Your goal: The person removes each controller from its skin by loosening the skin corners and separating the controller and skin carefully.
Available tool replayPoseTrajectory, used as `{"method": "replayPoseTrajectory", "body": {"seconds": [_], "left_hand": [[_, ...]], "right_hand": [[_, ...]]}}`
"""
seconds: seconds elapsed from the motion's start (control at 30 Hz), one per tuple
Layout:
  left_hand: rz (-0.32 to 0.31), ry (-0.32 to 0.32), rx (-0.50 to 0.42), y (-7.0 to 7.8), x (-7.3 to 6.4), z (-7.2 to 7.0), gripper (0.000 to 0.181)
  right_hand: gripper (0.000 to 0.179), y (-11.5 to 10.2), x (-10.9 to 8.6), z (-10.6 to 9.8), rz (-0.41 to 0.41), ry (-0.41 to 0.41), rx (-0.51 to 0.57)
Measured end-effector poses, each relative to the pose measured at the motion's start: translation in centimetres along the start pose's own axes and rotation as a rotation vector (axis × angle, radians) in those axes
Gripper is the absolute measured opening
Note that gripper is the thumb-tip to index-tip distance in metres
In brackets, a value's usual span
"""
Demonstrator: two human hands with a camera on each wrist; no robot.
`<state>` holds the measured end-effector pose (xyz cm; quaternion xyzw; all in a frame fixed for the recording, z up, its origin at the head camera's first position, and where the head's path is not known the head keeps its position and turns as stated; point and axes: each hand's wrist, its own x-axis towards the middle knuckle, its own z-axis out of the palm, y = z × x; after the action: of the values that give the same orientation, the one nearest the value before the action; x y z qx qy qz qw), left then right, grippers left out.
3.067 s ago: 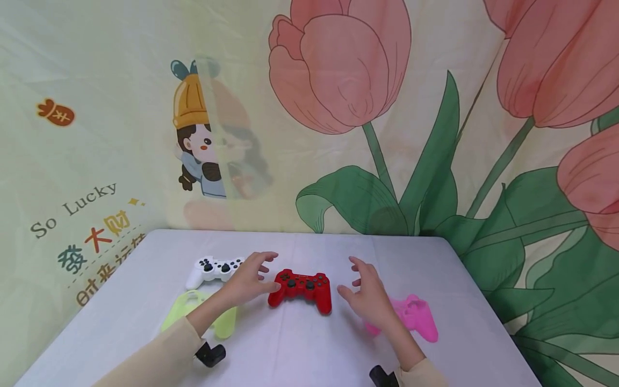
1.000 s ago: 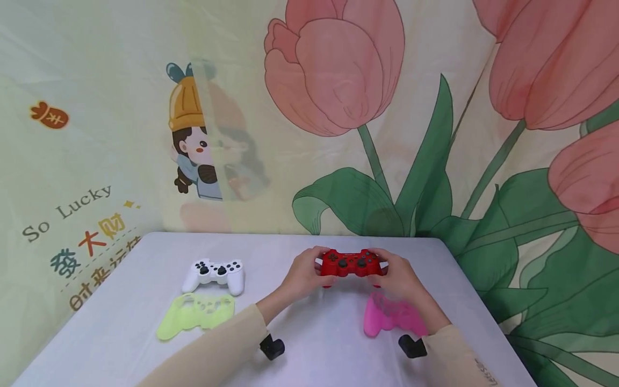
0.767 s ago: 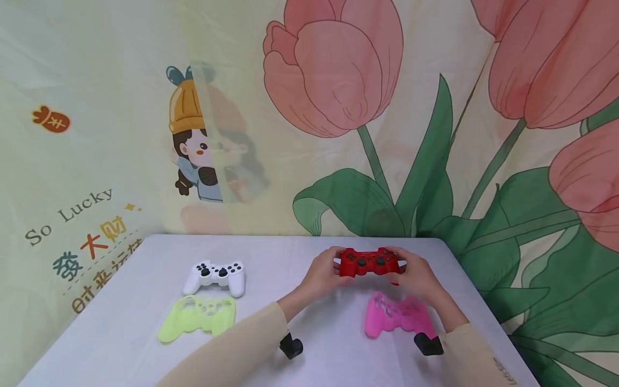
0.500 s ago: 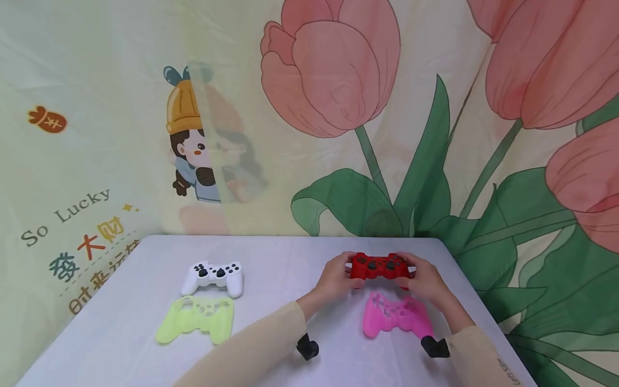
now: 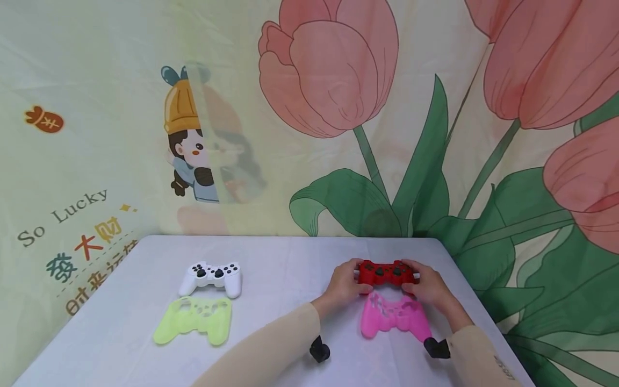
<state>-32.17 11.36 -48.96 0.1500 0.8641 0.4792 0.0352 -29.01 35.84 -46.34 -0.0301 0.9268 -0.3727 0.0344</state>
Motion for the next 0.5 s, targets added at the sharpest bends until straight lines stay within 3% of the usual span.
{"method": "replayPoseTrajectory", "body": {"seconds": [0.27, 0.5], "left_hand": [[-0.023, 0.005, 0.010, 0.3, -0.1, 0.1, 0.065], [0.013, -0.016, 0.014, -0.4, -0.5, -1.0, 0.064]], "right_hand": [[0.071, 0.2, 0.3, -0.2, 0.011, -0.023, -0.027], [0.076, 0.0, 0.1, -0.6, 0.004, -0.059, -0.020]]}}
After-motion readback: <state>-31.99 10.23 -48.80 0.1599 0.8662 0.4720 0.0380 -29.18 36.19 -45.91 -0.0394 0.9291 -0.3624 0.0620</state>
